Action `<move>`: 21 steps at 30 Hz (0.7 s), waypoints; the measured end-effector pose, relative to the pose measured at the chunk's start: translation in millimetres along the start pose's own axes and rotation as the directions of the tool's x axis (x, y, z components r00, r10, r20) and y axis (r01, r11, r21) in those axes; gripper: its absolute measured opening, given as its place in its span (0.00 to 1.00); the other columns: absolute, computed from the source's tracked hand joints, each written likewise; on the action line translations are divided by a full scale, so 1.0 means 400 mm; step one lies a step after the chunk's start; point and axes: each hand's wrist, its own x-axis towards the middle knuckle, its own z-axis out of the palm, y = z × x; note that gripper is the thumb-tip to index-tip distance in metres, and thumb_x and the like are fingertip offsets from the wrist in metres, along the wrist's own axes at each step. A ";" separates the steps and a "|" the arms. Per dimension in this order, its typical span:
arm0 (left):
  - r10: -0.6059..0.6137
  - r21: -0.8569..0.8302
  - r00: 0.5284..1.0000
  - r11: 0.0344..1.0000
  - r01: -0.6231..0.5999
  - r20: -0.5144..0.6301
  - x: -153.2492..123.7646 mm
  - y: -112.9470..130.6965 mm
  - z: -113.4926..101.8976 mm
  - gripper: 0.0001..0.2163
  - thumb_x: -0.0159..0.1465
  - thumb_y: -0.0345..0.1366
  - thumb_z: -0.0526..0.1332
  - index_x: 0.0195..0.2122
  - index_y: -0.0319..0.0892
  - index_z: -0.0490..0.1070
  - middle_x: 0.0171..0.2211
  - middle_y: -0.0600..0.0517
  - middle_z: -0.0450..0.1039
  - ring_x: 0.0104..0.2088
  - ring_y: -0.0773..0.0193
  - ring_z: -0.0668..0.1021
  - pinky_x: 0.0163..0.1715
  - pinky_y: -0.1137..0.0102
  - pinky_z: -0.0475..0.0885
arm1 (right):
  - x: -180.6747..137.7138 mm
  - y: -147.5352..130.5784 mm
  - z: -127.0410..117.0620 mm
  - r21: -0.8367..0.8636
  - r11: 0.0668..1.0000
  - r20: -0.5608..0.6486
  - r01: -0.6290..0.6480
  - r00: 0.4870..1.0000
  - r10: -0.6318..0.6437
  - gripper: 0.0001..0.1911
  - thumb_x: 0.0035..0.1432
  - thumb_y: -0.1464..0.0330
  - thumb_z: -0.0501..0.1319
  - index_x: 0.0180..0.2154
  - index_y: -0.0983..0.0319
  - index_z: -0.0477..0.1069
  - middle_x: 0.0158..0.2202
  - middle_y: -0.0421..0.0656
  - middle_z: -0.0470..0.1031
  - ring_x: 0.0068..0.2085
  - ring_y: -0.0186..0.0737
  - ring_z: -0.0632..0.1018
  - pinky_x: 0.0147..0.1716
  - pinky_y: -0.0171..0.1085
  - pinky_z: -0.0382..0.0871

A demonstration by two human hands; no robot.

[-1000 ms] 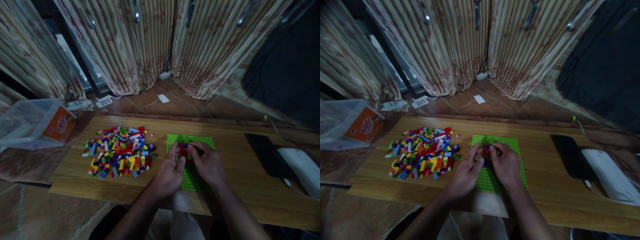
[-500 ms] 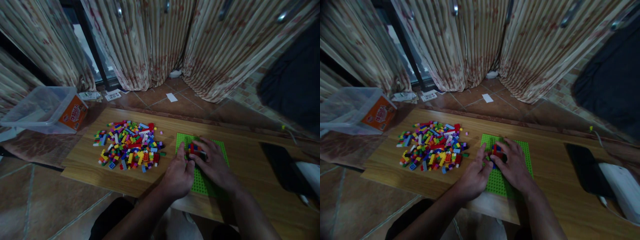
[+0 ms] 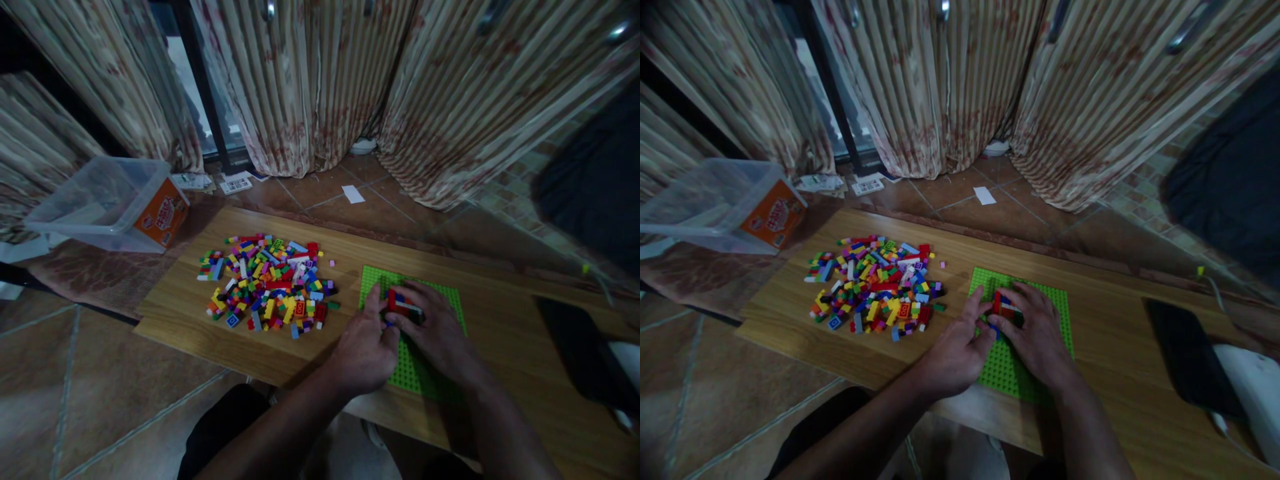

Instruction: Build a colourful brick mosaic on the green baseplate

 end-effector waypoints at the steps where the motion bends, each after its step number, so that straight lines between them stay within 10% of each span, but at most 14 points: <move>1: -0.004 0.005 1.000 1.000 0.004 0.009 0.000 0.001 0.000 0.33 0.66 0.37 0.52 0.70 0.39 0.39 0.62 0.40 0.63 0.57 0.52 0.71 0.60 0.56 0.62 | 0.000 0.000 0.000 0.001 1.000 0.003 -0.004 1.000 0.004 0.25 0.56 0.49 0.59 0.52 0.52 0.72 0.58 0.48 0.68 0.59 0.56 0.67 0.56 0.59 0.60; 21: 0.007 0.115 0.999 0.993 -0.013 0.046 -0.007 0.000 0.004 0.35 0.65 0.38 0.52 0.70 0.34 0.37 0.62 0.37 0.62 0.59 0.50 0.70 0.61 0.56 0.61 | 0.017 0.005 -0.001 0.006 0.999 0.056 -0.039 0.998 0.038 0.25 0.54 0.48 0.61 0.50 0.53 0.73 0.57 0.47 0.69 0.58 0.55 0.68 0.56 0.57 0.61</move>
